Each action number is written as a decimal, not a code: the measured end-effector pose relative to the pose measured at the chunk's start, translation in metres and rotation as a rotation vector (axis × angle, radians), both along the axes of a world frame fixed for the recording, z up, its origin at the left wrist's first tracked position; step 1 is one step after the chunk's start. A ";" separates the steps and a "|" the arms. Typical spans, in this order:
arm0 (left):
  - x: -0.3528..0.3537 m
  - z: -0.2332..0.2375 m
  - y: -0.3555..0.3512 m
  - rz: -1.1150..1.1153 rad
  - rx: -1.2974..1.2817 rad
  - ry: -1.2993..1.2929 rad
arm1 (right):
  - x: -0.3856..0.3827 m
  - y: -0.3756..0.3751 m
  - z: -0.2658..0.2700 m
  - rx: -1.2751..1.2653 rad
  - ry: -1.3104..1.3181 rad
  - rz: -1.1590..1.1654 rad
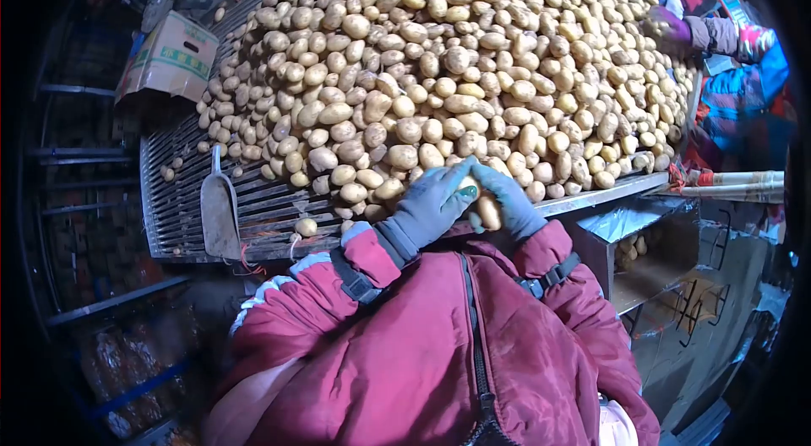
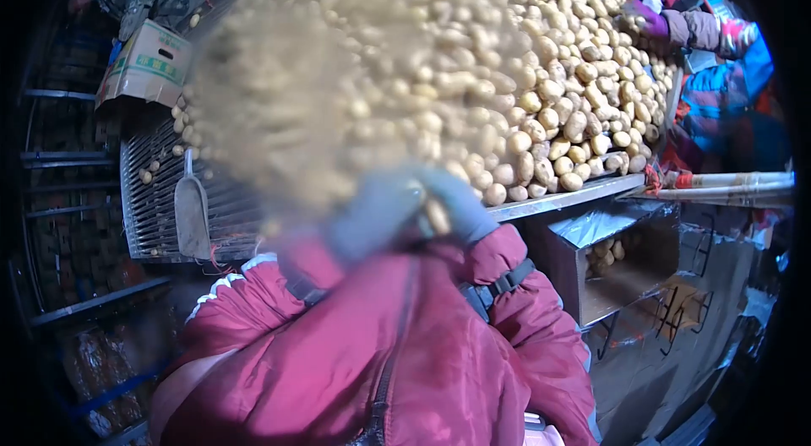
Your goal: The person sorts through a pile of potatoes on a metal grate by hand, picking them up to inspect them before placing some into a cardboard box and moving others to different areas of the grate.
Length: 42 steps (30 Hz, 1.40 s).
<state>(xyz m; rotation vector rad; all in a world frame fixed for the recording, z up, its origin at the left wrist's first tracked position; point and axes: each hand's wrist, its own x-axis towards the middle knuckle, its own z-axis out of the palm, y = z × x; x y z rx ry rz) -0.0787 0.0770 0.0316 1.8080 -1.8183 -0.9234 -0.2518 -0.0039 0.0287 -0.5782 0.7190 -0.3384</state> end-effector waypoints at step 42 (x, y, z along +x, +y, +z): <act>0.255 -0.007 0.035 0.823 0.080 0.557 | 0.260 -0.041 0.012 -1.693 0.356 0.294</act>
